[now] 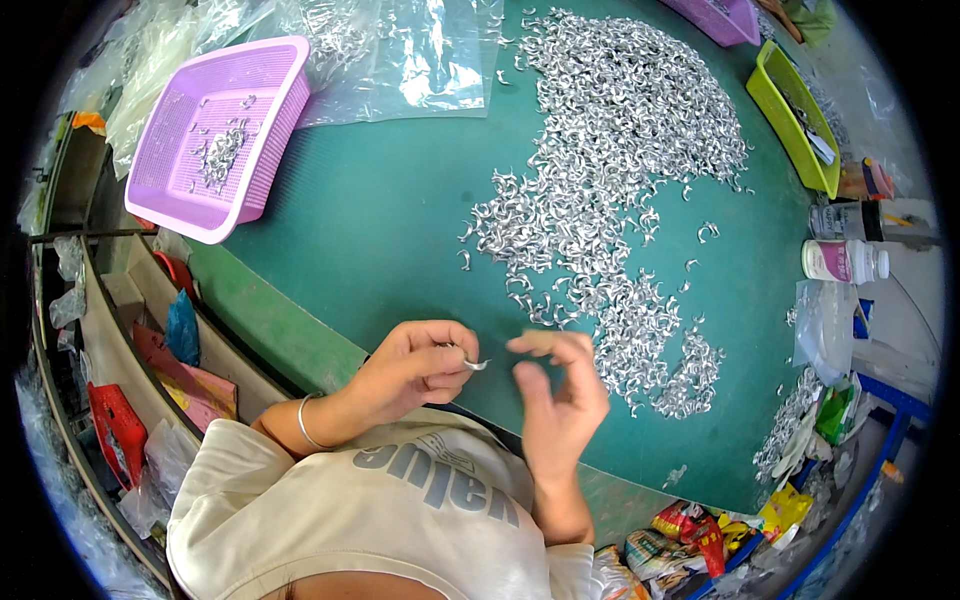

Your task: The person picks up and sorts small metal pieces from a pile on a green table by hand and places them into a pink plastic bin.

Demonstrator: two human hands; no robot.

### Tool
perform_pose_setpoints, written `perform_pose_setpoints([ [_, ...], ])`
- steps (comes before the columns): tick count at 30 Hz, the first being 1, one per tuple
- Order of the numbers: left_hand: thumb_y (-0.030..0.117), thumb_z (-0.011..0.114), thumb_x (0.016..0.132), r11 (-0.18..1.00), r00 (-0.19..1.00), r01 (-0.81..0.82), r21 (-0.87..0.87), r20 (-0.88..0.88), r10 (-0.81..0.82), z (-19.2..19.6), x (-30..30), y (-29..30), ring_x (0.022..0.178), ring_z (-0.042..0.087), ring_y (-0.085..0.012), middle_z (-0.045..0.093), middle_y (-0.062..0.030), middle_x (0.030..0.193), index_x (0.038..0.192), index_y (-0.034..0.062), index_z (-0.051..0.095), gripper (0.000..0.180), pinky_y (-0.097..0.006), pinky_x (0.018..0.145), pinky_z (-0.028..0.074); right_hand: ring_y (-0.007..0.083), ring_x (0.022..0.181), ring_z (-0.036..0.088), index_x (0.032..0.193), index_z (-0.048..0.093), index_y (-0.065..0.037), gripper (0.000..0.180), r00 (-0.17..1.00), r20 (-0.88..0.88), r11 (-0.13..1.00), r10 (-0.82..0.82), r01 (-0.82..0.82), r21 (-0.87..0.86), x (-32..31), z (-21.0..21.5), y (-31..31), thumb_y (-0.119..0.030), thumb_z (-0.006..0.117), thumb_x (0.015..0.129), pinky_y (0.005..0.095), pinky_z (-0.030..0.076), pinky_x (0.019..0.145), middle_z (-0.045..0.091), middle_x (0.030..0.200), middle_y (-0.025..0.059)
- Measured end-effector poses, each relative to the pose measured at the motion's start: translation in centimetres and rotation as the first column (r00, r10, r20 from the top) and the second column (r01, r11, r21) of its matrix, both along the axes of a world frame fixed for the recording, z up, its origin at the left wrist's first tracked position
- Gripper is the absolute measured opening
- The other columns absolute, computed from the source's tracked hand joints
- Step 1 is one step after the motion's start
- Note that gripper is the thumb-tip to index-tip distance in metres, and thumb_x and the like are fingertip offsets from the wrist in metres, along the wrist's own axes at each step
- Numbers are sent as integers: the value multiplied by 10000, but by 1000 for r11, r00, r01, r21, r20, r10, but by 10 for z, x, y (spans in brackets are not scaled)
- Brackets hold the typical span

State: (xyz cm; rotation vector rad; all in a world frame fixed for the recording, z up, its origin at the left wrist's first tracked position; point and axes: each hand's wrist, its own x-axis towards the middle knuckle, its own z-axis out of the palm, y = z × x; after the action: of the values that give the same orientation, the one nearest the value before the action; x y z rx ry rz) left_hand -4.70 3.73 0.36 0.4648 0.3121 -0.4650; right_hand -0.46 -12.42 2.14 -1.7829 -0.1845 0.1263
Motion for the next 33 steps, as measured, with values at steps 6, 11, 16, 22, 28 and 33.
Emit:
perform_pose_setpoints([
  [6, 80, 421, 784, 999, 999, -43, 9, -15, 43, -4, 4, 3, 528, 400, -140, 463, -105, 715, 740, 27, 435, 70, -229, 428, 285, 221, 804, 472, 855, 628, -60, 203, 898, 408, 798, 166, 120, -590, 20, -17, 0, -61, 692, 662, 318, 338, 732, 553, 892, 52],
  [11, 50, 408, 768, 995, 999, -52, 89, -5, 53, -17, 3, 9, 514, 417, -148, 483, -103, 682, 737, 26, 446, 55, -234, 427, 297, 231, 834, 471, 801, 596, -62, 145, 858, 443, 684, 261, 160, -712, 19, -32, 16, -42, 667, 675, 333, 303, 744, 536, 909, 40],
  [16, 48, 431, 794, 975, 994, -61, 213, -80, 80, -7, 6, 5, 517, 434, -138, 511, -90, 673, 825, -2, 533, 118, -229, 435, 308, 210, 790, 525, 784, 577, -33, 109, 901, 424, 885, 91, 122, -450, 22, -20, -2, 18, 624, 699, 297, 346, 730, 581, 790, 58],
  [22, 29, 456, 831, 932, 989, -125, 339, 119, 89, -15, 4, 2, 649, 504, -124, 573, -81, 797, 964, -46, 573, 192, -237, 553, 415, 79, 751, 506, 843, 587, -8, 62, 855, 222, 863, -468, 496, -91, 72, -9, -111, -37, 607, 793, 221, 409, 680, 581, 810, 14],
  [28, 89, 490, 862, 935, 996, -84, 344, 34, 76, -11, 15, -11, 560, 417, -84, 482, -30, 671, 941, -33, 559, 161, -202, 463, 337, 137, 644, 580, 878, 633, 0, 161, 612, 493, 493, -618, 790, -363, 163, -50, -305, -86, 657, 744, 271, 454, 623, 636, 720, 76],
  [33, 106, 461, 898, 941, 996, -72, 330, -27, 86, -9, 18, -14, 494, 332, -50, 402, 6, 609, 976, -34, 528, 175, -173, 407, 263, 248, 652, 625, 829, 651, -12, 133, 634, 585, 325, -506, 768, -552, 196, -45, -325, -83, 668, 717, 330, 468, 629, 642, 711, 146],
])
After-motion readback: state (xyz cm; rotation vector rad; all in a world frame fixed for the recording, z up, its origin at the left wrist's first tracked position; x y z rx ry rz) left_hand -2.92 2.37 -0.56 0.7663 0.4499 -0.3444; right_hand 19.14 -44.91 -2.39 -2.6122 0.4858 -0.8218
